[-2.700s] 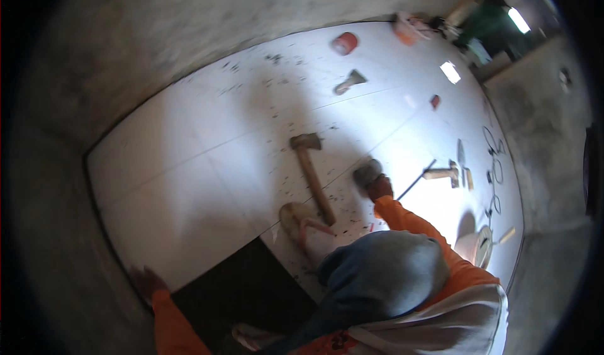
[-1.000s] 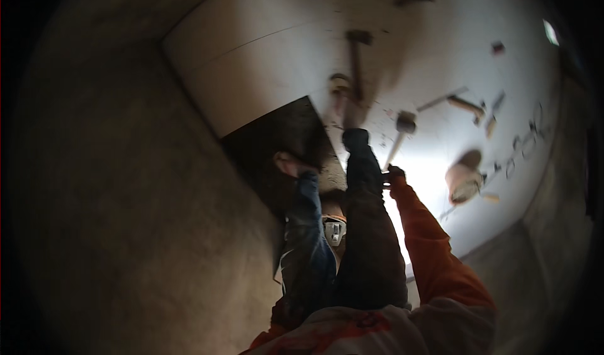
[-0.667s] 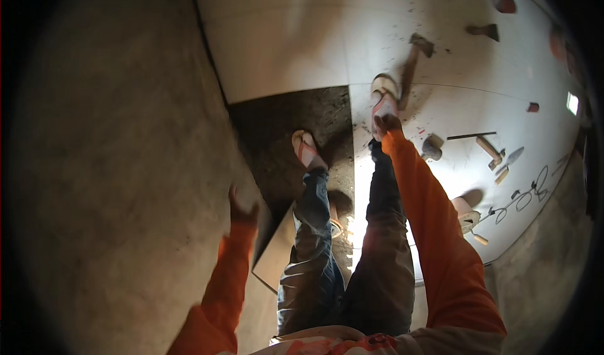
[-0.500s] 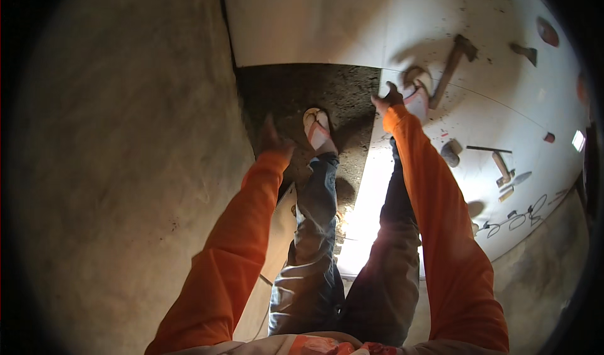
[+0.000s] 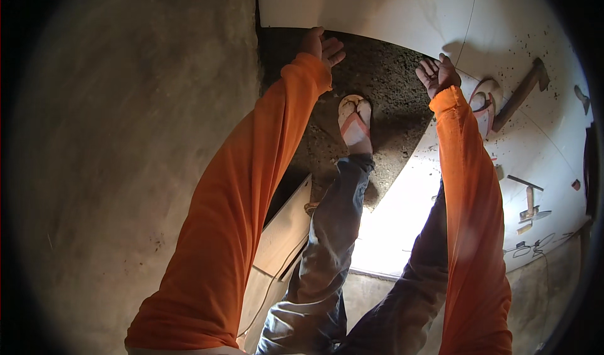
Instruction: The person positions a large white tile on a bed of mortar, lifts it back up to retrieve a bucket of wet cement, and then uses a notched trowel to spread the cement onto the back of the tile while kneeling.
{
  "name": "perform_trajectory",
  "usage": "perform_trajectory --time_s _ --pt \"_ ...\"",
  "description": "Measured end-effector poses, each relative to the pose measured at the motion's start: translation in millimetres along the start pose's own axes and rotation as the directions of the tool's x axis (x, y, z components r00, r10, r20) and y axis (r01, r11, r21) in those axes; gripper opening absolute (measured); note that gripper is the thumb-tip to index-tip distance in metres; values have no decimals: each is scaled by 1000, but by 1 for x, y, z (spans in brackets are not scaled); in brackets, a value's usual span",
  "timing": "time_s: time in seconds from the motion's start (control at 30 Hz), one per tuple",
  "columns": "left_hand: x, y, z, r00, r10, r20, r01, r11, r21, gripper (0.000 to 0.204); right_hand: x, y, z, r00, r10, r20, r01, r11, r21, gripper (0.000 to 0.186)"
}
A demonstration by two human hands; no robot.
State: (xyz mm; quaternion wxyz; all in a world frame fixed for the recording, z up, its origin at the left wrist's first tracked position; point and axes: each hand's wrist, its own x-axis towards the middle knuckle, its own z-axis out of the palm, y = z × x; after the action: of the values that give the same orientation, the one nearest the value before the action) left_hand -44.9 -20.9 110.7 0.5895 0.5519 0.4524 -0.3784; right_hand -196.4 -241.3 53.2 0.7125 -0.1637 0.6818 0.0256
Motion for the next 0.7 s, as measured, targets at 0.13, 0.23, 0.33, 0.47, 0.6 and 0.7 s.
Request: perform_trajectory --time_s 0.13,0.23,0.33,0.47,0.6,0.7 --pt "14 4 7 999 27 -36 -30 995 -91 56 3 4 8 1000 -27 -1 27 999 19 48" --pt "22 4 9 1000 20 -18 -21 996 -89 52 4 5 13 1000 -23 -7 23 999 47 44" --pt "30 2 4 1000 2 -9 -3 996 -94 46 2 8 17 1000 -30 -7 30 998 55 45" --pt "37 3 1 1000 -18 13 19 995 -99 35 15 14 17 999 -37 3 37 996 76 54" --pt "35 5 4 999 -31 -41 26 993 -112 29 18 22 18 999 -45 0 45 995 87 55" --pt "31 5 9 998 -26 -55 19 993 -113 27 25 25 6 997 -78 2 77 993 85 50"
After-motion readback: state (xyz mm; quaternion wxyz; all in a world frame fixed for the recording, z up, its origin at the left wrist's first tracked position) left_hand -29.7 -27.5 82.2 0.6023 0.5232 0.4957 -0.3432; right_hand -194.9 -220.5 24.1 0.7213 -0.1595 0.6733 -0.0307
